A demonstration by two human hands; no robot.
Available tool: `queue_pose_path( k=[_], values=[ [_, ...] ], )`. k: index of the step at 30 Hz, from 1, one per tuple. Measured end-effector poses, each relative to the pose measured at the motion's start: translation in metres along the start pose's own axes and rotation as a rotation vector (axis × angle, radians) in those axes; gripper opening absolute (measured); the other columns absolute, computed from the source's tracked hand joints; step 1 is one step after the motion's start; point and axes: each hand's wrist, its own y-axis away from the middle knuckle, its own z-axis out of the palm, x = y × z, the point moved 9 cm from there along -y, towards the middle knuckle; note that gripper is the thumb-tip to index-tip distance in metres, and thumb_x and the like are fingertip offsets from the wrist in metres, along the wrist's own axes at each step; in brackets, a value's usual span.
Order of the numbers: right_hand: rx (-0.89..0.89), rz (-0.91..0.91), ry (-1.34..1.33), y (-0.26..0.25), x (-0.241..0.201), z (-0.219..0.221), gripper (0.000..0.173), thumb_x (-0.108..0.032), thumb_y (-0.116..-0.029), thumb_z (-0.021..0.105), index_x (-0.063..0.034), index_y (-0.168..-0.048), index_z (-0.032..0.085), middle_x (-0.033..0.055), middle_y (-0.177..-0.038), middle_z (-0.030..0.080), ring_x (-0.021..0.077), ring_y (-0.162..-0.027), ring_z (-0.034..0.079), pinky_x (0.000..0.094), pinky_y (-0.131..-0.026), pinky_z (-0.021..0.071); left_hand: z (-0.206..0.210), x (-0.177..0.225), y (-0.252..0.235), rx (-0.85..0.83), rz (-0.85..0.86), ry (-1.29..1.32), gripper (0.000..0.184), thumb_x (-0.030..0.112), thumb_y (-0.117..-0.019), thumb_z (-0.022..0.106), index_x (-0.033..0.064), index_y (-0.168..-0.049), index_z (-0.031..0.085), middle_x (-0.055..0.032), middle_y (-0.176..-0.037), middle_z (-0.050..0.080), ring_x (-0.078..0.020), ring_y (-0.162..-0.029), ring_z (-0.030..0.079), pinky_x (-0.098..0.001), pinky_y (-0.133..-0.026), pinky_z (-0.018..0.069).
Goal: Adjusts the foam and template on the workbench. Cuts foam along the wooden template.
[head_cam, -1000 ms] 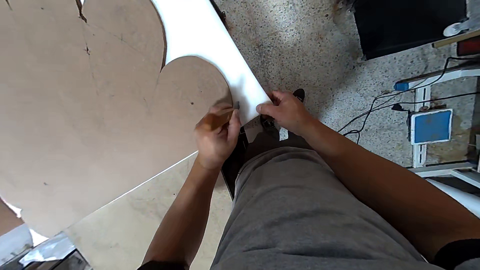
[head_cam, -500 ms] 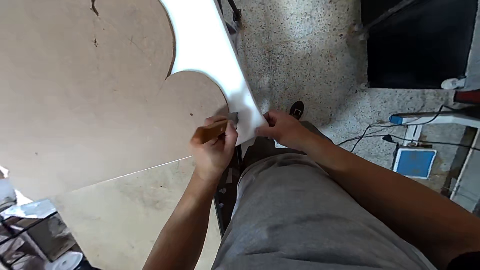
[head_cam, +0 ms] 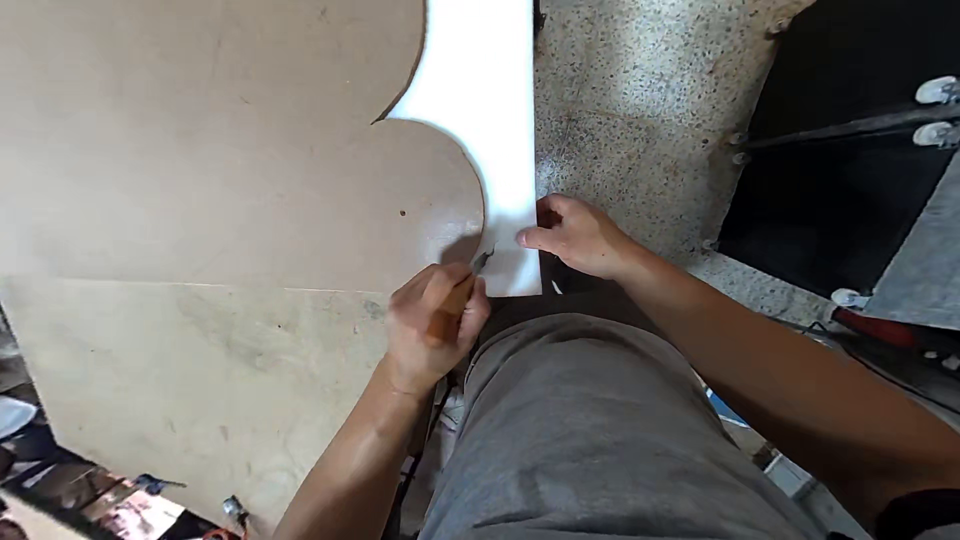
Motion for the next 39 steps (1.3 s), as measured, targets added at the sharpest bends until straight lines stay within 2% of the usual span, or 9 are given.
queue_pose_path(
  k=[4,7,14,20,24,28,32,37,39],
  values=[
    [-0.014,-0.007,-0.016,-0.004,0.001,-0.001,0.044,-0.038,-0.0871,0.079,-0.0099,-0.118,0.065,0.0042,-0.094,0.073,0.0157,-0.085,0.071,0.0413,-0.078,0.0609,0.0,0.003,0.003,-0.103,0.123,0.043,0.019,0.018,-0.0967,0.064,0.0007,-0.101,0.069,-0.0072,-0.08,0.067,-0.0163,-0.071,0.064,-0.0312,-0.06,0.0552],
    [-0.027,-0.014,-0.046,-0.004,0.005,0.002,0.044,-0.037,-0.087,0.078,-0.0092,-0.118,0.065,0.0043,-0.096,0.072,0.0152,-0.086,0.071,0.04,-0.078,0.0613,0.004,-0.006,0.009,-0.152,0.128,0.038,0.02,0.018,-0.0969,0.065,0.0004,-0.102,0.071,-0.0083,-0.083,0.07,-0.0172,-0.074,0.067,-0.0313,-0.064,0.057],
    [-0.075,0.009,-0.046,-0.002,0.0,-0.001,0.045,-0.035,-0.0867,0.078,-0.0112,-0.121,0.063,0.0015,-0.101,0.073,0.012,-0.091,0.072,0.0366,-0.083,0.0618,-0.004,0.012,0.002,-0.018,-0.05,-0.019,0.021,0.018,-0.0965,0.064,-0.0005,-0.104,0.07,-0.0087,-0.084,0.069,-0.0158,-0.074,0.067,-0.0307,-0.064,0.0574],
    [-0.113,0.039,-0.047,-0.007,0.003,-0.001,0.042,-0.031,-0.0866,0.079,-0.0119,-0.119,0.062,0.0012,-0.1,0.073,0.0112,-0.09,0.072,0.0346,-0.082,0.062,0.01,0.004,-0.009,-0.023,-0.031,-0.011,0.02,0.016,-0.0963,0.064,-0.0014,-0.102,0.071,-0.0089,-0.08,0.067,-0.0165,-0.071,0.064,-0.0302,-0.06,0.0543],
    [-0.135,0.0,-0.046,-0.011,0.001,-0.002,0.041,-0.033,-0.086,0.079,-0.0115,-0.117,0.063,0.0005,-0.098,0.073,0.0107,-0.088,0.072,0.034,-0.08,0.0618,-0.009,0.02,-0.003,-0.021,-0.038,-0.001,0.02,0.019,-0.0976,0.064,0.0013,-0.105,0.069,-0.0081,-0.087,0.07,-0.0158,-0.078,0.068,-0.0307,-0.068,0.0579],
    [-0.136,0.001,-0.047,-0.011,0.002,0.001,0.041,-0.032,-0.0863,0.079,-0.0115,-0.118,0.063,0.0005,-0.097,0.073,0.0109,-0.088,0.072,0.0339,-0.079,0.0618,0.016,-0.006,-0.002,-0.025,-0.064,-0.01,0.021,0.017,-0.0971,0.065,-0.0018,-0.104,0.07,-0.0097,-0.082,0.068,-0.0177,-0.072,0.065,-0.0321,-0.062,0.0559],
    [-0.141,0.003,-0.059,-0.011,0.0,-0.002,0.042,-0.03,-0.0853,0.08,-0.0102,-0.119,0.063,0.0015,-0.097,0.074,0.0118,-0.087,0.073,0.0341,-0.079,0.0632,-0.002,0.015,-0.007,0.004,-0.111,-0.02,0.022,0.021,-0.0984,0.064,0.0007,-0.107,0.069,-0.0083,-0.088,0.07,-0.0157,-0.078,0.067,-0.0311,-0.067,0.0577],
    [-0.135,0.014,-0.046,-0.014,0.002,0.0,0.043,-0.029,-0.0852,0.08,-0.0106,-0.12,0.062,0.002,-0.098,0.073,0.0127,-0.087,0.072,0.0357,-0.079,0.0627,0.012,0.003,-0.015,0.055,-0.112,-0.02,0.02,0.017,-0.0967,0.064,-0.0008,-0.102,0.071,-0.0081,-0.083,0.068,-0.0149,-0.071,0.064,-0.0298,-0.061,0.0548],
    [-0.146,0.015,-0.05,-0.013,0.0,-0.001,0.041,-0.029,-0.0852,0.08,-0.0101,-0.118,0.063,0.0026,-0.097,0.074,0.0134,-0.087,0.073,0.0371,-0.079,0.0636,-0.001,0.018,-0.018,0.058,-0.115,-0.004,0.021,0.019,-0.0972,0.063,0.0003,-0.105,0.07,-0.0083,-0.085,0.069,-0.0158,-0.073,0.065,-0.0316,-0.062,0.0557]
  ],
)
